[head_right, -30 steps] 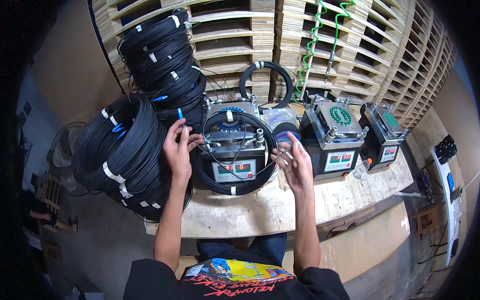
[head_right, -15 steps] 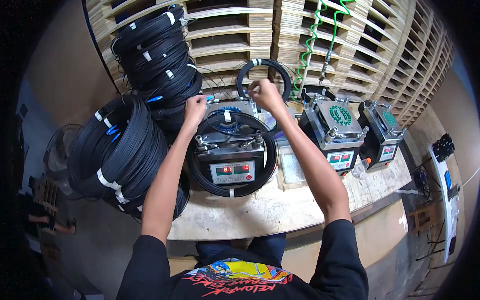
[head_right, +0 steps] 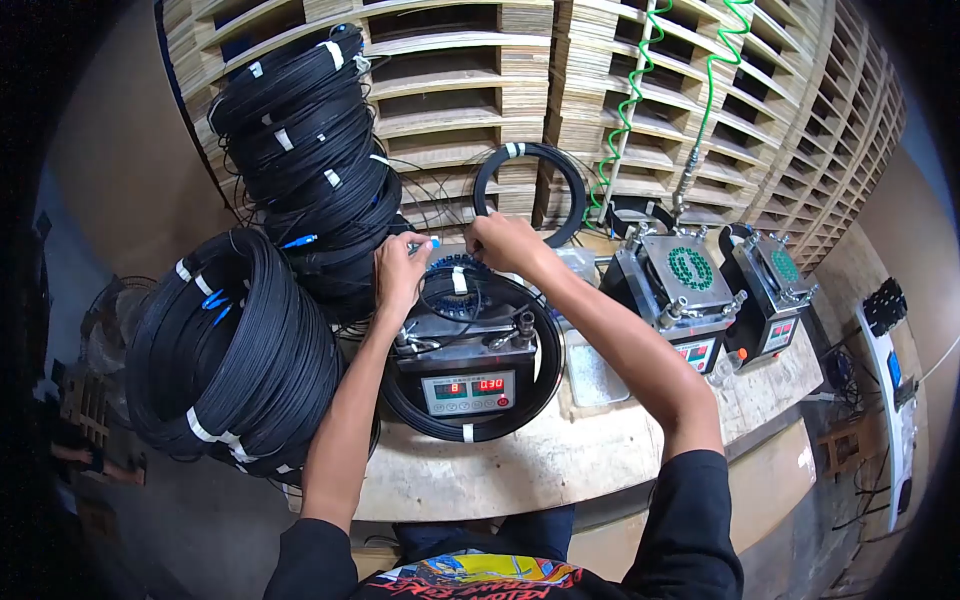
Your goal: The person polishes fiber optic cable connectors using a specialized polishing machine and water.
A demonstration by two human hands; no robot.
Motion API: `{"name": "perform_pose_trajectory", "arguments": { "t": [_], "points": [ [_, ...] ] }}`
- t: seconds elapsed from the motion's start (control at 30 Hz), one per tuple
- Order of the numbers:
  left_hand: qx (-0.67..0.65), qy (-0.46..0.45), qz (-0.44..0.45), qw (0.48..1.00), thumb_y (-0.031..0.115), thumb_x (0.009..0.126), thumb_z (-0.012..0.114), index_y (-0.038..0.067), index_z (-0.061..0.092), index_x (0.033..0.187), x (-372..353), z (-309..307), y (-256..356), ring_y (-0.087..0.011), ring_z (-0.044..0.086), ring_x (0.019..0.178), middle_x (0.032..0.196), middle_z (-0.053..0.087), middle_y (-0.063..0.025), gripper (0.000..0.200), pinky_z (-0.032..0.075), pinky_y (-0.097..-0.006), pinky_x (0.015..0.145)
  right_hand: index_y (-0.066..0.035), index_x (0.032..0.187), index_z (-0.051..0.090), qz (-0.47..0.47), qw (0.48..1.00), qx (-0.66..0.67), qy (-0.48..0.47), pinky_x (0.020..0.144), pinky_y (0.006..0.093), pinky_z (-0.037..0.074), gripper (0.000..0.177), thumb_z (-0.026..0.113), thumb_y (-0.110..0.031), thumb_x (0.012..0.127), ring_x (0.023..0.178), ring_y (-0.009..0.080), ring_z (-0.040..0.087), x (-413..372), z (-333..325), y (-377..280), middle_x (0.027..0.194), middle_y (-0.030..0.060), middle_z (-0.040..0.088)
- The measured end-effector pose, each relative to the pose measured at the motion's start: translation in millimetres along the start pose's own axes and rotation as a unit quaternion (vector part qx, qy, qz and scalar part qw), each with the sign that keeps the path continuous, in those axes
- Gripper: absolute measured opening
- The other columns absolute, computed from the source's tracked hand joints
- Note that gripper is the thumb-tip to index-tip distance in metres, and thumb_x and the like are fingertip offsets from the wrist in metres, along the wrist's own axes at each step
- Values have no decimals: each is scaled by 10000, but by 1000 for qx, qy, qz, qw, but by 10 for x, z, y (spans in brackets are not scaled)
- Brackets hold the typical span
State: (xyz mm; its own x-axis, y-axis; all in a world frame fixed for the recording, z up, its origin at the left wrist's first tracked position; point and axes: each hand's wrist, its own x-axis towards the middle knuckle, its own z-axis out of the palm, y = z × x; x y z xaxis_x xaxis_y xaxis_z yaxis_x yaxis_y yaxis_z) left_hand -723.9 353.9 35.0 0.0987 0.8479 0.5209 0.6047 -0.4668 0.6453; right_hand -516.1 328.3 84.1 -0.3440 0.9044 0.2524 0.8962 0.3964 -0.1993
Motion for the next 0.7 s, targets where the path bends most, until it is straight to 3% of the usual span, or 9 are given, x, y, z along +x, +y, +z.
{"name": "perform_pose_trajectory", "arguments": {
  "t": [0.13, 0.27, 0.37, 0.4, 0.47, 0.53, 0.6, 0.67, 0.7],
  "points": [
    [-20, -3, -16, 1000, 197, 874, 729, 36, 729, 949, 20, 4, -6, -390, 660, 870, 892, 672, -227, 178, 496, -460, 764, -37, 878, 716, -55, 981, -170, -79, 707, 432, 584, 110, 702, -58, 771, 839, 338, 729, 201, -111, -264, 861, 153, 732],
    [-15, -1, -42, 999, 181, 869, 728, 26, 732, 941, 0, -3, 24, -399, 679, 873, 893, 690, -248, 171, 511, -445, 774, -12, 882, 699, -77, 969, -210, -103, 725, 443, 591, 126, 714, -55, 764, 836, 335, 734, 278, -77, -351, 850, 164, 730],
    [-6, -19, -38, 999, 210, 893, 708, 51, 708, 960, -6, -10, -3, -392, 648, 902, 930, 661, -194, 172, 494, -476, 757, 7, 934, 708, -43, 986, -113, -114, 719, 438, 596, 210, 767, -86, 755, 812, 365, 727, 344, 56, -34, 851, 149, 733],
    [-6, -20, -38, 999, 210, 893, 708, 51, 708, 960, -18, -13, 10, -392, 648, 902, 930, 661, -194, 172, 494, -476, 757, 13, 939, 717, -19, 992, -48, -119, 712, 435, 597, 235, 791, -103, 749, 798, 373, 724, 356, -12, -48, 849, 144, 734],
    [11, 25, 9, 1000, 181, 873, 726, 8, 722, 935, -32, -16, 38, -400, 654, 859, 870, 660, -232, 183, 494, -459, 774, 30, 923, 732, -25, 989, -48, -136, 741, 433, 595, 265, 826, -128, 733, 860, 368, 719, 391, -149, -78, 897, 170, 735],
    [13, 12, 0, 1000, 192, 881, 717, 30, 720, 939, -28, -39, 68, -397, 647, 893, 908, 659, -208, 172, 495, -464, 771, 48, 887, 736, 97, 975, 10, -198, 773, 430, 593, 275, 839, -138, 712, 926, 348, 715, 430, -227, -179, 956, 201, 728],
    [18, -4, -12, 1000, 203, 888, 709, 52, 718, 943, -33, -66, 81, -394, 640, 927, 945, 657, -184, 161, 495, -470, 769, 73, 905, 718, 101, 976, 20, -194, 774, 435, 595, 260, 803, -107, 737, 958, 356, 711, 409, -140, -186, 989, 219, 720],
    [18, -7, -12, 1000, 197, 888, 708, 47, 724, 942, -45, -74, 116, -396, 639, 925, 952, 658, -185, 160, 496, -468, 771, 71, 932, 708, 29, 994, -64, -86, 760, 444, 597, 229, 762, -77, 766, 937, 383, 713, 356, 35, -142, 995, 228, 716],
    [12, -12, 3, 1000, 194, 883, 712, 35, 730, 942, -32, -72, 91, -396, 643, 926, 960, 662, -197, 170, 499, -466, 776, 60, 957, 698, 37, 993, -42, -100, 781, 467, 589, 216, 734, -58, 780, 956, 413, 699, 369, 93, -88, 1011, 251, 704]
  ]
}}
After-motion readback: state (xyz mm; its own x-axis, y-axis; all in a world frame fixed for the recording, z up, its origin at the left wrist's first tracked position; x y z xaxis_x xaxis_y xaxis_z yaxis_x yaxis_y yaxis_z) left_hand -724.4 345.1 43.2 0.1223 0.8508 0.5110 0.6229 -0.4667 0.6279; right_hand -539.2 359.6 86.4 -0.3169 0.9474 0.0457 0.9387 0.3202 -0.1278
